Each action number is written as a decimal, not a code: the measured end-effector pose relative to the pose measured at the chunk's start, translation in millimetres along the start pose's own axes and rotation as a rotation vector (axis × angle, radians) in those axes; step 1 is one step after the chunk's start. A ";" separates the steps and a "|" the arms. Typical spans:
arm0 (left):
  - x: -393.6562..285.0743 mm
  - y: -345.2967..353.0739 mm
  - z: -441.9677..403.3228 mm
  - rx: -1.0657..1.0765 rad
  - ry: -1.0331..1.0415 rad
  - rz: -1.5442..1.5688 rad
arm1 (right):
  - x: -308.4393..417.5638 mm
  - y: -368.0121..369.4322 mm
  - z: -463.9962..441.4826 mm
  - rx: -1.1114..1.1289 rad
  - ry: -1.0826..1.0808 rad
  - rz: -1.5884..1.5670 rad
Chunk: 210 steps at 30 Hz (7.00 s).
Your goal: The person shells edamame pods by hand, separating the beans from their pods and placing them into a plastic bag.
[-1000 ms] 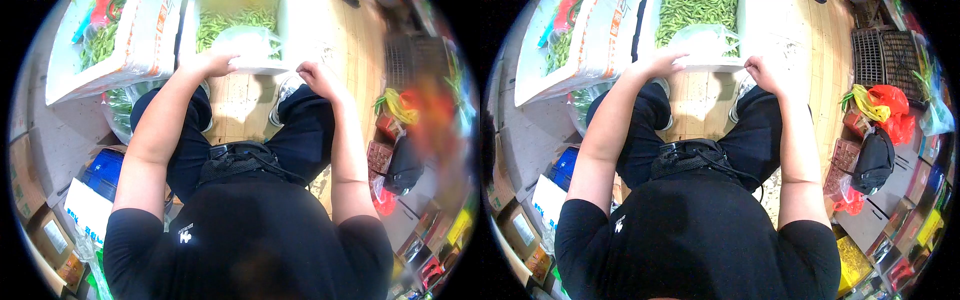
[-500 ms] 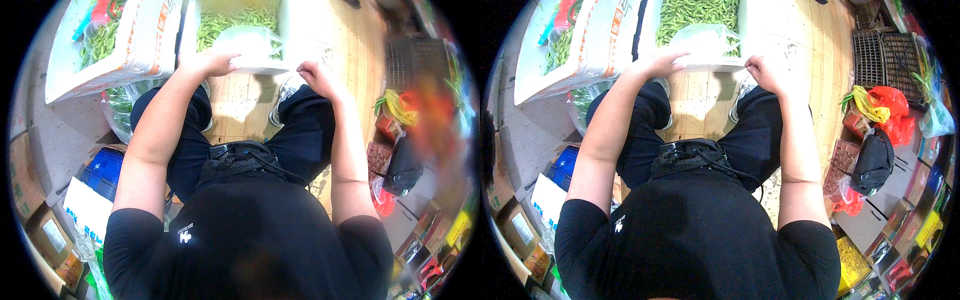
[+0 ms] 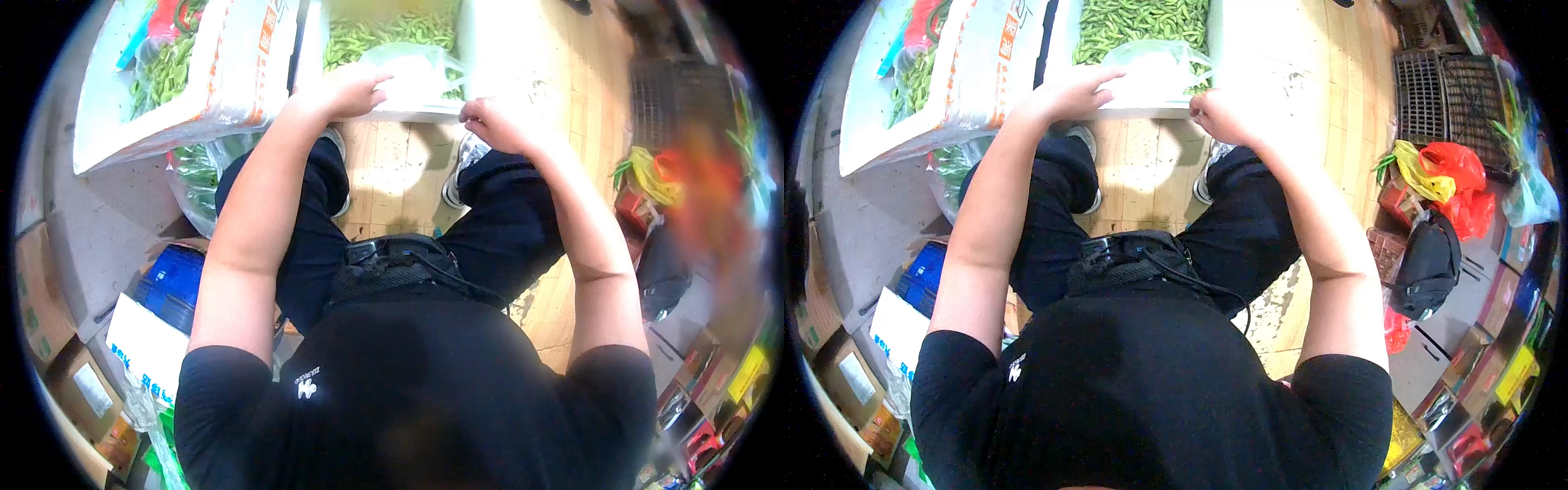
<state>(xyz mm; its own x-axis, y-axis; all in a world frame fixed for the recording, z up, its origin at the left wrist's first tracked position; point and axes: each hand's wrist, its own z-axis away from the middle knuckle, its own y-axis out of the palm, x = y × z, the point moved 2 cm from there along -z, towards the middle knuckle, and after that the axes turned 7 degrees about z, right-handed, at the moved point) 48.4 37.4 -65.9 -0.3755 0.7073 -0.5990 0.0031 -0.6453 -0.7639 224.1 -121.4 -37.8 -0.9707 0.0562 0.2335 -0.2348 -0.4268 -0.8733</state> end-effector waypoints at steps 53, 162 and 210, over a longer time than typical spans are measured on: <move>-6.9 -13.3 -4.7 0.009 0.017 0.054 | -117.2 97.7 -162.1 -0.523 0.659 -0.418; 78.1 80.9 -29.5 0.049 -0.778 -0.118 | -19.2 112.1 -106.5 -0.056 0.249 -0.059; -1.6 -25.4 -26.1 -0.263 0.100 0.609 | 10.6 -46.8 -69.1 -0.659 -0.127 -0.391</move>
<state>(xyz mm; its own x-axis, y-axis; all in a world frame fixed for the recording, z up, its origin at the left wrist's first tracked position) 73.0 60.3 -51.8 -0.1477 0.2701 -0.9514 0.4179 -0.8548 -0.3076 221.2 -38.5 -23.9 -0.8074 -0.0287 0.5893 -0.5791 0.2299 -0.7822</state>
